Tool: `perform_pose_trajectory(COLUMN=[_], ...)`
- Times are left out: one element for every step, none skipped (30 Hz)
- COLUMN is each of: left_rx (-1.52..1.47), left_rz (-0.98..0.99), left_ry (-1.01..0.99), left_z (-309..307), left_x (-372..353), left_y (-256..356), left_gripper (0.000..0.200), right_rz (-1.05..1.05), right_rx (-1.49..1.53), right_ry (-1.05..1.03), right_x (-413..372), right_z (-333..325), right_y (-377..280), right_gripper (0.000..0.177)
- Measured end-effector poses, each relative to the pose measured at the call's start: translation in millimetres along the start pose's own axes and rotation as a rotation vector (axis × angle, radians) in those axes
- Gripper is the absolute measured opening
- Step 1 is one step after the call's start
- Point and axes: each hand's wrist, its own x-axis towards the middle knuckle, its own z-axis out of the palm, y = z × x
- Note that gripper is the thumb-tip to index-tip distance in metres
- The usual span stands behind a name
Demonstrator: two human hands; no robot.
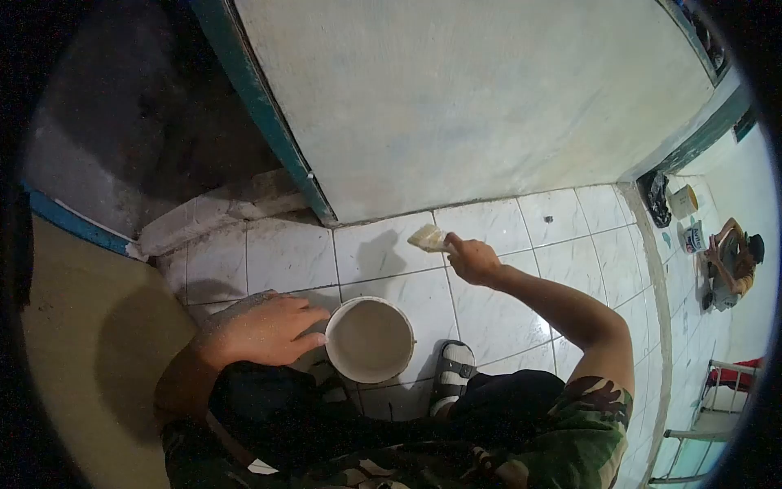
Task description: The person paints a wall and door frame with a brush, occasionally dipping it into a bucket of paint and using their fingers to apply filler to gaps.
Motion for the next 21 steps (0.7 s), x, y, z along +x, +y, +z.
perform_pose_trajectory(left_rx=[0.007,-0.002,0.003,0.006,-0.007,-0.007,-0.006,-0.018,-0.017,-0.017,-0.034,-0.025,-0.014,-0.039,-0.058,-0.068,-0.080,-0.095,-0.113,-0.130,-0.143], left_rz=[0.000,-0.003,0.001,0.004,0.004,0.000,-0.003,-0.002,-0.020,-0.037,-0.036,-0.030,-0.025,-0.034,-0.037,-0.026,-0.017,-0.031,-0.038,-0.052,-0.066], left_ry=[0.004,-0.006,0.012,0.033,0.028,0.029,0.028,0.019,0.009,-0.002,-0.011,-0.002,0.010,0.013,0.005,0.016,0.024,0.030,0.019,0.009,0.001], left_z=[-0.7,-0.6,-0.4,-0.5,-1.2,-2.5,-3.4,-3.5,-2.8,-2.0,-0.9,0.5,0.5,-2.0,-3.1,-2.9,-2.1,-3.4,-1.2,0.5,0.7], left_x=[-0.1,-0.5,-0.7,-0.7,-1.3,-2.6,-3.4,-3.5,-3.3,-2.7,-1.7,-0.5,0.4,0.2,1.0,1.8,2.4,2.7,5.7,8.8,12.3], left_y=[0.0,-0.6,-1.9,-2.7,-2.7,-2.4,-2.1,-2.4,-2.6,-3.1,-3.8,-4.4,-4.8,-3.2,-3.7,-4.7,-4.6,-2.8,-4.1,-5.9,-7.4], left_gripper=[0.045,0.045,0.045,0.045,0.045,0.044,0.043,0.043,0.042,0.041,0.041,0.040,0.040,0.040,0.040,0.039,0.039,0.039,0.039,0.039,0.038], right_rz=[0.054,0.046,0.044,-0.004,-0.052,-0.059,-0.065,-0.058,-0.053,-0.155,-0.258,-0.398,-0.395,-0.400,-0.406,-0.470,-0.471,-0.534,-0.599,-0.670,-0.675], right_rx=[0.024,0.068,0.148,0.177,0.205,0.251,0.298,0.325,0.328,0.349,0.371,0.308,0.311,0.274,0.237,0.242,0.250,0.176,0.101,0.030,0.038], right_ry=[-0.036,-0.050,-0.054,-0.088,-0.123,-0.191,-0.259,-0.328,-0.344,-0.418,-0.494,-0.570,-0.589,-0.652,-0.717,-0.732,-0.758,-0.706,-0.647,-0.651,-0.663], right_x=[-0.9,-1.0,-1.0,-2.6,-5.3,-9.4,-14.0,-18.2,-20.7,-22.2,-23.7,-24.0,-24.9,-27.2,-28.9,-29.7,-31.4,-32.4,-31.9,-28.7,-27.0], right_z=[-12.6,-24.3,-36.1,-52.2,-70.3,-89.8,-108.3,-123.0,-128.1,-130.2,-133.6,-139.2,-136.4,-130.9,-124.9,-118.7,-105.6,-89.1,-76.0,-66.5,-52.8], right_y=[-12.2,-22.0,-32.8,-43.2,-54.3,-68.5,-83.3,-96.4,-101.0,-104.1,-108.1,-118.2,-127.2,-137.0,-147.2,-157.8,-163.2,-166.7,-171.8,-176.8,-179.6], right_gripper=[0.036,0.035,0.034,0.034,0.033,0.032,0.031,0.030,0.030,0.029,0.029,0.027,0.027,0.025,0.022,0.022,0.022,0.024,0.026,0.036,0.036])
